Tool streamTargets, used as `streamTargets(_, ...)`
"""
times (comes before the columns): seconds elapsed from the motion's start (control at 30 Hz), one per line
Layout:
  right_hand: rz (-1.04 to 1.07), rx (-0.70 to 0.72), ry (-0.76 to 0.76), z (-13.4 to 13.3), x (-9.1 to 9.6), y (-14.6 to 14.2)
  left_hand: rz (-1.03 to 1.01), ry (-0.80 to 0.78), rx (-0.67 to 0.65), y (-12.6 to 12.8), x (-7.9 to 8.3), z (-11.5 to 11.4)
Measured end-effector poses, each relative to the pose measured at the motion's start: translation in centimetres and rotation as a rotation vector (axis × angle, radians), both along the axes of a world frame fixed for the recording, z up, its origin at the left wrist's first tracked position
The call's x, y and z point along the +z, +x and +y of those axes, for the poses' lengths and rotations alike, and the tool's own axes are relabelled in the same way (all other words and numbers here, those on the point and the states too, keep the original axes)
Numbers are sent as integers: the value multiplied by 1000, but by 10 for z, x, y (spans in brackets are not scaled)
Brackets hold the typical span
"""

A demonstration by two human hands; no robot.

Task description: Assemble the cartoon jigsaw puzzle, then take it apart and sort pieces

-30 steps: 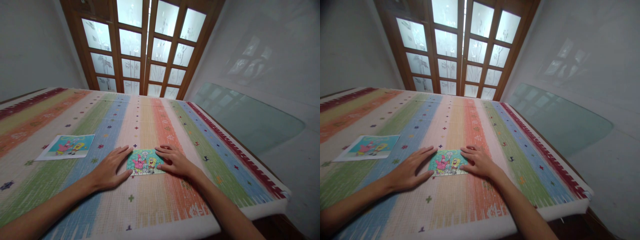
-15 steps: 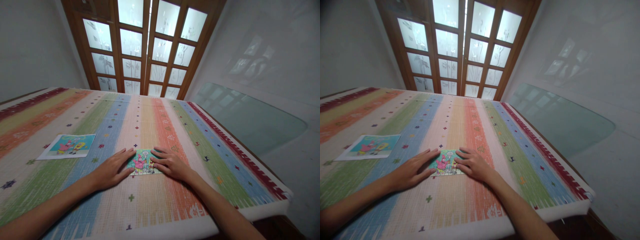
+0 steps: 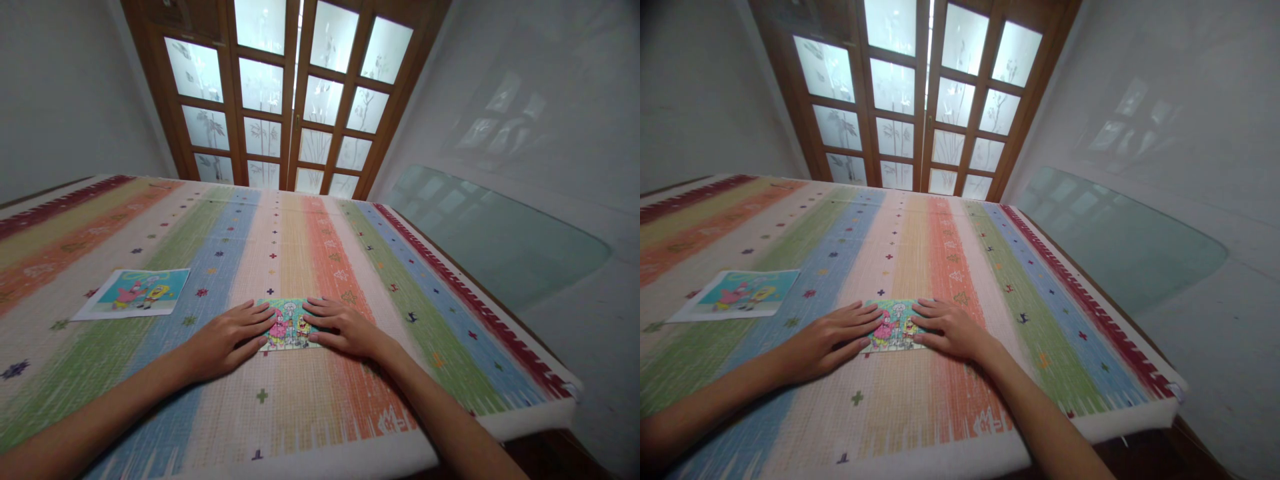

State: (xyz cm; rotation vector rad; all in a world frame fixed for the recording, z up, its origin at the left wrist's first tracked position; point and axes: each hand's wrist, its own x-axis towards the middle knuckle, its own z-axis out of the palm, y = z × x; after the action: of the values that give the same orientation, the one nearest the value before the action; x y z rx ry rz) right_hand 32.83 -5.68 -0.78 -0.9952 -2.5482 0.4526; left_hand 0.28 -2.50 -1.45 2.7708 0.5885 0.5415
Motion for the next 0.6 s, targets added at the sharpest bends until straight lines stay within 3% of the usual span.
streamTargets(0.2, 10, -37, -46, 1, 10, 14, -46, 10, 1, -3, 3, 1)
streamTargets(0.4, -20, -216, -40, -3, 13, 26, -147, 120, 39, -10, 1, 2)
streamTargets(0.6, -11, -226, -43, -3, 13, 27, -91, 121, 122, -15, 4, 5)
